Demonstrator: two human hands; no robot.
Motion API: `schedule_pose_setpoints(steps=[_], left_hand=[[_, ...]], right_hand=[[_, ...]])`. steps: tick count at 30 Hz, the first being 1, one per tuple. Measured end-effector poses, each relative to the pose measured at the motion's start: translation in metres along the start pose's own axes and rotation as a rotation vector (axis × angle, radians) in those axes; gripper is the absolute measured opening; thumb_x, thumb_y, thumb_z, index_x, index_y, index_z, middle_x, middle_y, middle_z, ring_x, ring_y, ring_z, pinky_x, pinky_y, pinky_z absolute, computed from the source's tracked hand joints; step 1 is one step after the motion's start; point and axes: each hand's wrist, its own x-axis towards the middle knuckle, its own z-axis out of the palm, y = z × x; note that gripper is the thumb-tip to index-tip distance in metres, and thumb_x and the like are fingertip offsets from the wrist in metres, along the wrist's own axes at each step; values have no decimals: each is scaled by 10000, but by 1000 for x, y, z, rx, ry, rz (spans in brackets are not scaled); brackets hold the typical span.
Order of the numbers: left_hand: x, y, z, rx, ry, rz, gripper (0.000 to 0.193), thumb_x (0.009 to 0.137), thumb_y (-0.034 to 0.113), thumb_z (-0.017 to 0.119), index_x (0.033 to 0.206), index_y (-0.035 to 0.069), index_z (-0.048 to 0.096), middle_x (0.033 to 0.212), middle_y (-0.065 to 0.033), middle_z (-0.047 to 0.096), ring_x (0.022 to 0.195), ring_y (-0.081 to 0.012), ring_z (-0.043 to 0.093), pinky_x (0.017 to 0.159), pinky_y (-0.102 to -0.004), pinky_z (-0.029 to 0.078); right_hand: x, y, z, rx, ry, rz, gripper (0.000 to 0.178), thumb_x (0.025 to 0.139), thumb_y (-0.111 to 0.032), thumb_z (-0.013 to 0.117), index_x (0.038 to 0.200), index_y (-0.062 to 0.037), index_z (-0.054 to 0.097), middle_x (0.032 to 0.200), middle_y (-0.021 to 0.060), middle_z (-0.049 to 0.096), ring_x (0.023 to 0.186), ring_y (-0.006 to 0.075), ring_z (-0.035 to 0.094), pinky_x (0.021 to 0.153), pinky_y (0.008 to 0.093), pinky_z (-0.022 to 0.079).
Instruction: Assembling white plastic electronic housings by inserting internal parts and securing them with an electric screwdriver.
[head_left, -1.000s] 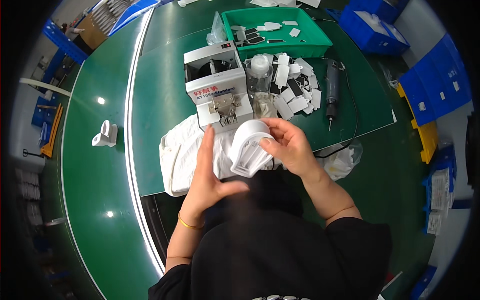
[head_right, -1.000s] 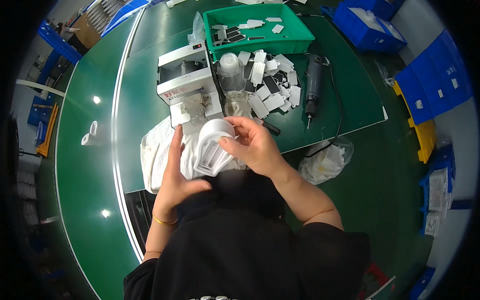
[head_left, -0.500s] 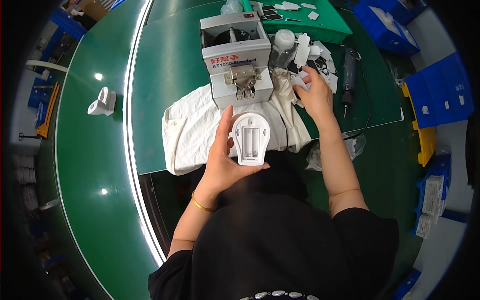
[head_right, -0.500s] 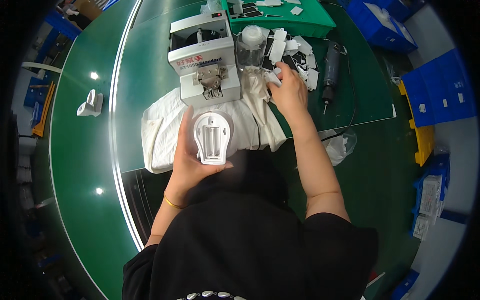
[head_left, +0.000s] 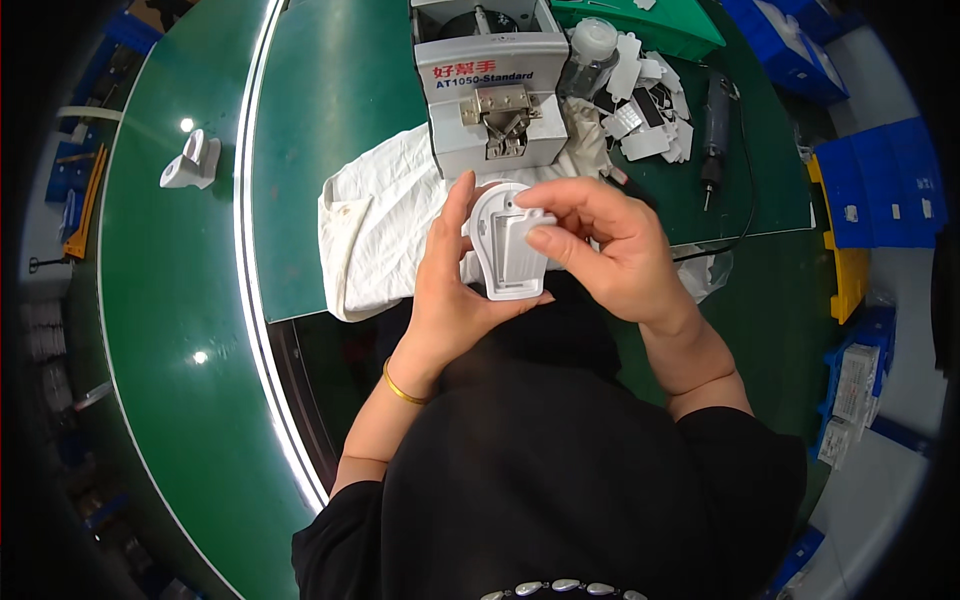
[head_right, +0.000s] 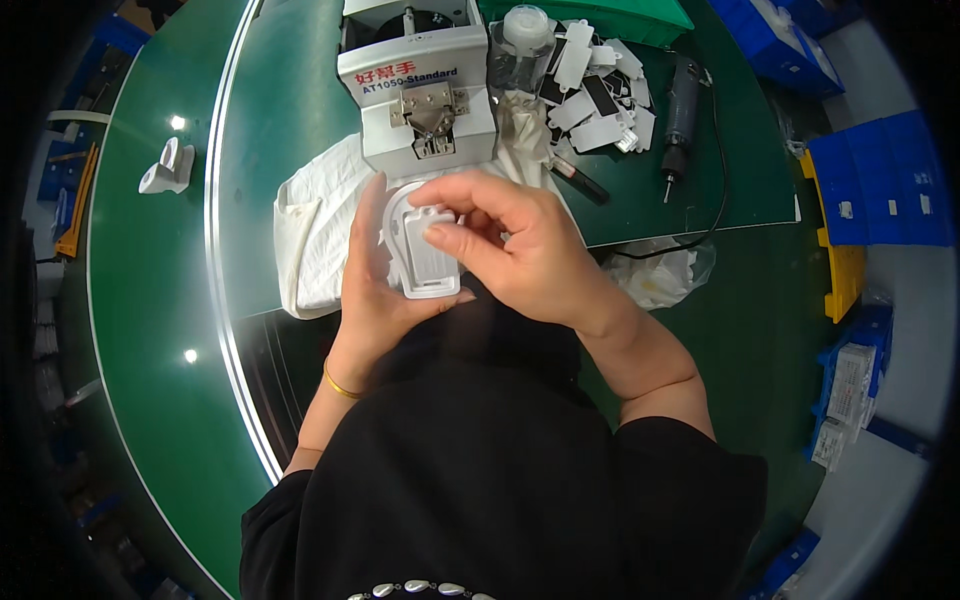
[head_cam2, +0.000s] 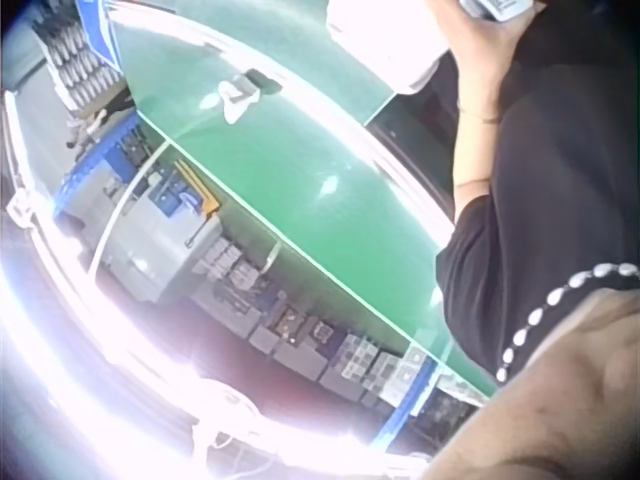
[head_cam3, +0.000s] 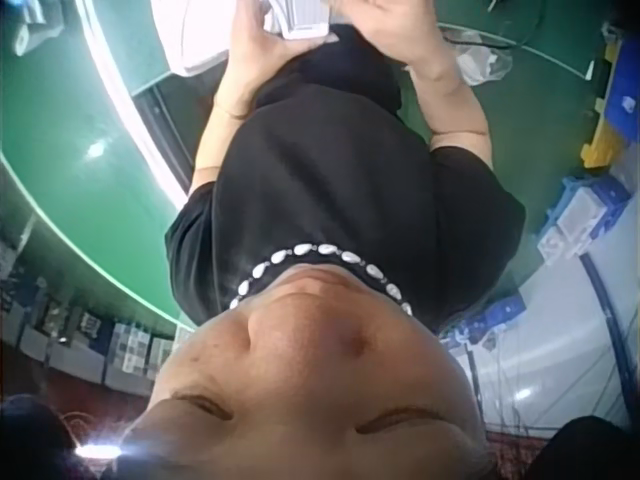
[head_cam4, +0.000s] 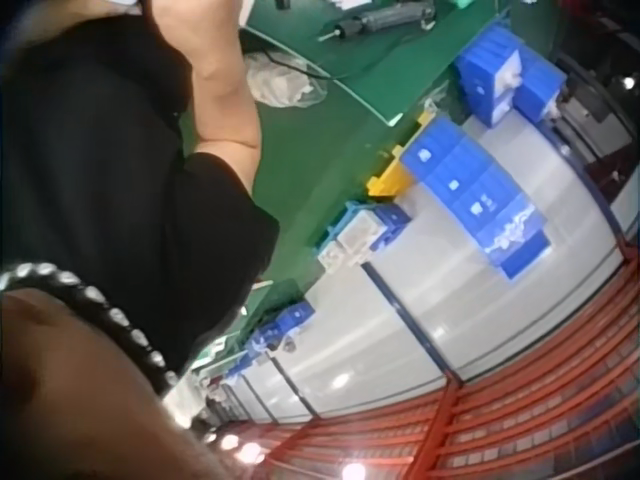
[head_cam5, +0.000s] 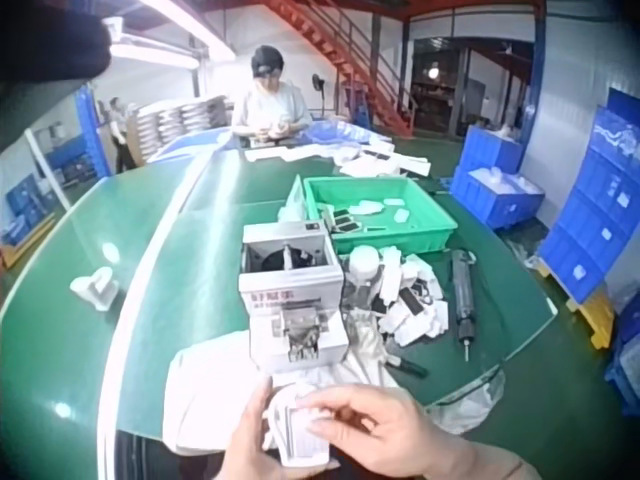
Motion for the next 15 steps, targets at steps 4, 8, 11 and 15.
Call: schedule_pose_setpoints(steps=[4,8,11,15], left_hand=[[-1,-3,-2,38,-4,-10,1223,567,167,953,1546,84,226,1415,-126,485,1240,-297,513,921,-401,520],[-1,-5,-1,20,-1,15,1226,555,182,954,1545,88,236,1409,-99,502,1215,-291,521,893,-394,522],[-1,-5,-1,50,7,46,1224,553,192,955,1543,85,243,1401,-103,513,1214,-291,521,885,-391,518],[-2,-5,-2,85,18,73,1247,539,211,964,1543,78,236,1422,-111,489,1226,-301,516,919,-402,513]], right_hand=[[-2,8,10,39,-12,54,261,915,17,656,1175,14,631,1019,57,685,854,71,635,745,213,510],[-1,15,13,72,18,-9,263,920,6,659,1181,13,631,1017,52,694,846,65,645,734,211,516],[-3,6,10,-9,-11,96,286,926,-18,663,1207,11,625,1004,39,697,932,77,634,811,226,510],[5,7,2,-703,2,-349,316,936,-65,663,1244,-4,627,1136,67,662,1087,116,593,937,268,475]])
